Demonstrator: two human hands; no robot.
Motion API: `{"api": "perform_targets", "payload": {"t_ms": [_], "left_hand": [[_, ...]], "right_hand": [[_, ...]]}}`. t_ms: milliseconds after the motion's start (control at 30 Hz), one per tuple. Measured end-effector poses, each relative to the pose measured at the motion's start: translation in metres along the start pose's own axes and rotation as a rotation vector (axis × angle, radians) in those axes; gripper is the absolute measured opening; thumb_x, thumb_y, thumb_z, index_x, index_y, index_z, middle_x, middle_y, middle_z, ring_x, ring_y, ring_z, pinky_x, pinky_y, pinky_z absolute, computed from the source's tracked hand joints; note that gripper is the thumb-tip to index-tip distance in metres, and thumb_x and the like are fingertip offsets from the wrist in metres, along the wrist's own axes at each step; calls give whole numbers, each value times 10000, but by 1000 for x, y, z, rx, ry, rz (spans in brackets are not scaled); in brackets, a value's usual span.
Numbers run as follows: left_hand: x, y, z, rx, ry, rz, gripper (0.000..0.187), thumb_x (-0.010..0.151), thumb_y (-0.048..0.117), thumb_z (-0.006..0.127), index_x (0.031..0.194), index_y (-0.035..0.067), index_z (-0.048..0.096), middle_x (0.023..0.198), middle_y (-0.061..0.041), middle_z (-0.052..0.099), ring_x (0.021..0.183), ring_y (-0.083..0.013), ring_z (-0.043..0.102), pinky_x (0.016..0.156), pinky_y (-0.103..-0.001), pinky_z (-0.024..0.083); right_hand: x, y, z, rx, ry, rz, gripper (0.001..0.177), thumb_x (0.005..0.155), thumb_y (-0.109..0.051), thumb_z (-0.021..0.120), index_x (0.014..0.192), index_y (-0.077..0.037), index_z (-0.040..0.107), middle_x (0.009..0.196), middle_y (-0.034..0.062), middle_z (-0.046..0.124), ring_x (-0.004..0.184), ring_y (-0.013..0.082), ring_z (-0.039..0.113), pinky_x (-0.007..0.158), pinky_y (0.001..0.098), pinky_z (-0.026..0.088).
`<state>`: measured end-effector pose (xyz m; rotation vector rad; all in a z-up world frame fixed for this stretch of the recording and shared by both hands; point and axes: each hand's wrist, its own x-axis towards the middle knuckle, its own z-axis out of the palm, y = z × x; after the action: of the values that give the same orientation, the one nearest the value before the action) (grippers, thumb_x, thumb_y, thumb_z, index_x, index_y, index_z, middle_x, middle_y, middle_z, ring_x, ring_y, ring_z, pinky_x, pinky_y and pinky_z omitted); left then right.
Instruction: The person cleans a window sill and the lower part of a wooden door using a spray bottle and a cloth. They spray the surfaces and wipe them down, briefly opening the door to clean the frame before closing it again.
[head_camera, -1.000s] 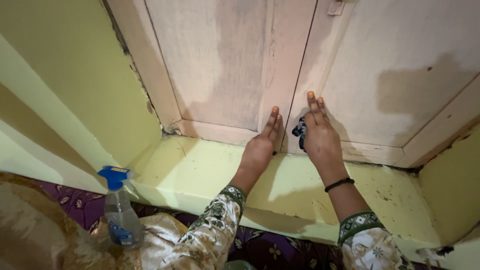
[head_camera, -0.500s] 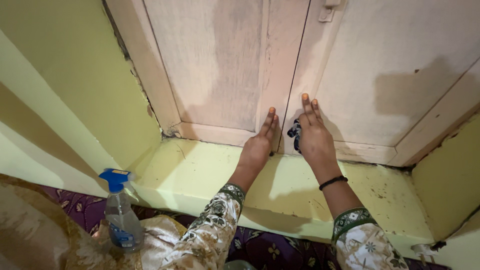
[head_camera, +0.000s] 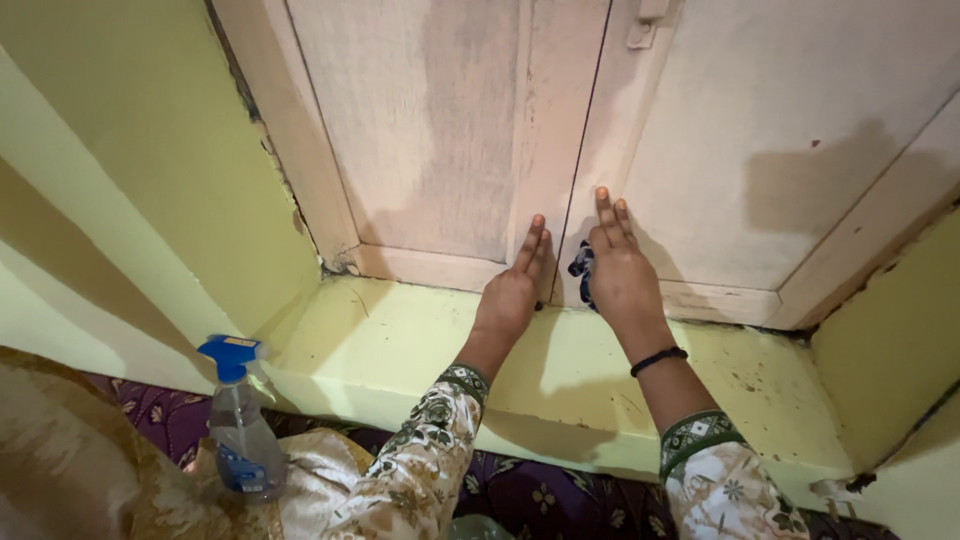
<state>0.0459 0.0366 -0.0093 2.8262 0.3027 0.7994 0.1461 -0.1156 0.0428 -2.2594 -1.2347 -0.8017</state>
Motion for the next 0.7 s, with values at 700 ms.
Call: {"api": "perform_targets", "payload": {"t_ms": [700], "left_hand": [[1, -9, 4, -14, -27, 29, 999, 779, -144, 531, 1656, 138, 143, 1738, 15, 16, 728, -347, 687, 639, -446, 570]], "right_hand": [[-1, -3, -7, 43, -23, 6, 159, 896, 39, 513, 1045, 23, 563, 1690, 81, 271, 1510, 344, 340, 1008, 436, 531]]}}
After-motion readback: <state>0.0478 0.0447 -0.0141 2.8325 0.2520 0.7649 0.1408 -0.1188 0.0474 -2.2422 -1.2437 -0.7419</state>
